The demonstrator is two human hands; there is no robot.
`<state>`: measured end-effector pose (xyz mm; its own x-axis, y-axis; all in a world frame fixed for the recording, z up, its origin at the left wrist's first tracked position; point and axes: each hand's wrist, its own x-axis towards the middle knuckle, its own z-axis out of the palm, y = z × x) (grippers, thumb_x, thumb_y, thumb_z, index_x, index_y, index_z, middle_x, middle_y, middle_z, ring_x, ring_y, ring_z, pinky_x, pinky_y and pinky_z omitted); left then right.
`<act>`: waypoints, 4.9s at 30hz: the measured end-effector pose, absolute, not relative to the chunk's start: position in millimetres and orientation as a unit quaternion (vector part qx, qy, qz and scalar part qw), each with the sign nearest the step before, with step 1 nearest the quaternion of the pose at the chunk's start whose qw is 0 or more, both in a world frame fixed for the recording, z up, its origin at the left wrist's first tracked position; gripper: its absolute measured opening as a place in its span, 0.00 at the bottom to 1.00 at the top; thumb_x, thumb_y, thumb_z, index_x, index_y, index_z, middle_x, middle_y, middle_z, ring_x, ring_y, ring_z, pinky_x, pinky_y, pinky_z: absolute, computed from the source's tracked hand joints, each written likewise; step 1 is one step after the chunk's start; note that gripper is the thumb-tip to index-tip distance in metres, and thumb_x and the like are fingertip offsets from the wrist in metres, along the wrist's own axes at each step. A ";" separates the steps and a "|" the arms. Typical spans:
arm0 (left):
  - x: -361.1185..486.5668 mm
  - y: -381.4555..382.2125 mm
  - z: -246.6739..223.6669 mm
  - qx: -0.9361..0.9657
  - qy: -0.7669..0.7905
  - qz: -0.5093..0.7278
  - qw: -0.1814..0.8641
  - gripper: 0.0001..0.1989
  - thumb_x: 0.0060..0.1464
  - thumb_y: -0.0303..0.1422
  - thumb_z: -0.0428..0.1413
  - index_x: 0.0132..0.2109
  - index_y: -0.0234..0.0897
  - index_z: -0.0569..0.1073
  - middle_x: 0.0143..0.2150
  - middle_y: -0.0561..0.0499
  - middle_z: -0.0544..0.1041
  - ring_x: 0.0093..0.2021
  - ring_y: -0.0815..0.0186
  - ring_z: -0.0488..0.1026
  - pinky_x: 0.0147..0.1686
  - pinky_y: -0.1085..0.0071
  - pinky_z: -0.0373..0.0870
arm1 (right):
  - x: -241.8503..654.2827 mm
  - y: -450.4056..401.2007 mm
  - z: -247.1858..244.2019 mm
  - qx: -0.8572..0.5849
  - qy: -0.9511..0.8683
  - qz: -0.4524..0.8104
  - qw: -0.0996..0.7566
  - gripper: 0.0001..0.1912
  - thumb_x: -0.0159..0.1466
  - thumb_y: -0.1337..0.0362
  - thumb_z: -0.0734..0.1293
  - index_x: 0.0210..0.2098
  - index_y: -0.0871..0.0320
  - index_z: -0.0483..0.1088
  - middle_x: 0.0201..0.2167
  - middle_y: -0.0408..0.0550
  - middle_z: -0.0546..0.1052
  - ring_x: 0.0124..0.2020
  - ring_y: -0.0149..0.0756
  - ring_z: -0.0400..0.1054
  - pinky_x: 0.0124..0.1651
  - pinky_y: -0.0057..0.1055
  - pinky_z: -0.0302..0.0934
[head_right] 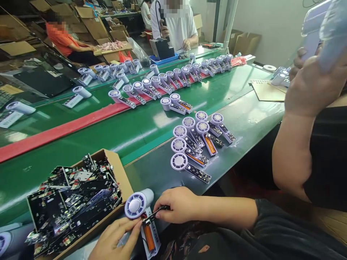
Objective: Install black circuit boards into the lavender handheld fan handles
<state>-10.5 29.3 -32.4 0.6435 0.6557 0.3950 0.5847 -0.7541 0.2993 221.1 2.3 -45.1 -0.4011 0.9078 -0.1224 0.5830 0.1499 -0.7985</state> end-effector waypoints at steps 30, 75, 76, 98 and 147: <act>1.9 -7.5 -25.8 0.871 0.455 0.184 0.006 0.14 0.63 0.29 0.54 0.55 0.38 0.72 0.42 0.47 0.76 0.40 0.60 0.71 0.38 0.64 0.66 | 219.5 -12.4 -61.6 -0.446 -0.809 0.193 0.330 0.12 0.71 0.64 0.59 0.47 0.58 0.72 0.34 0.48 0.75 0.31 0.31 0.70 0.32 0.26 0.66; 25.8 30.4 -13.4 0.908 0.380 0.152 0.094 0.07 0.55 0.30 0.62 0.42 0.38 0.75 0.45 0.49 0.79 0.47 0.59 0.71 0.46 0.63 0.66 | 229.9 -17.4 -8.5 -0.505 -0.851 0.057 0.131 0.12 0.66 0.63 0.67 0.48 0.56 0.77 0.32 0.46 0.72 0.30 0.33 0.67 0.33 0.32 0.60; 25.4 31.4 -13.9 0.906 0.380 0.153 0.109 0.07 0.55 0.30 0.62 0.43 0.38 0.75 0.46 0.49 0.79 0.47 0.59 0.71 0.46 0.63 0.66 | 229.7 -15.5 -8.7 -0.500 -0.855 0.053 0.129 0.12 0.67 0.62 0.66 0.48 0.56 0.77 0.32 0.46 0.72 0.30 0.33 0.67 0.33 0.32 0.59; 33.0 30.3 -4.8 0.875 0.436 0.116 0.177 0.08 0.53 0.27 0.62 0.41 0.40 0.75 0.43 0.51 0.77 0.47 0.59 0.68 0.45 0.61 0.66 | 225.4 -16.0 -18.1 -0.533 -0.828 0.100 0.145 0.12 0.67 0.61 0.67 0.49 0.52 0.77 0.33 0.48 0.72 0.36 0.37 0.61 0.39 0.34 0.52; 43.3 19.4 -16.7 0.876 0.412 0.200 0.151 0.14 0.54 0.32 0.64 0.49 0.44 0.76 0.45 0.52 0.79 0.48 0.55 0.67 0.49 0.56 0.61 | 240.3 -21.4 -5.7 -0.591 -0.801 0.086 0.046 0.17 0.61 0.58 0.72 0.49 0.53 0.74 0.39 0.46 0.75 0.41 0.41 0.67 0.40 0.36 0.55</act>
<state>43.3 19.4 -16.7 0.5805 0.7825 0.2252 0.6621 -0.6146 0.4289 240.3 -21.4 -5.7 -0.2968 0.9545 -0.0286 0.9388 0.2862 -0.1915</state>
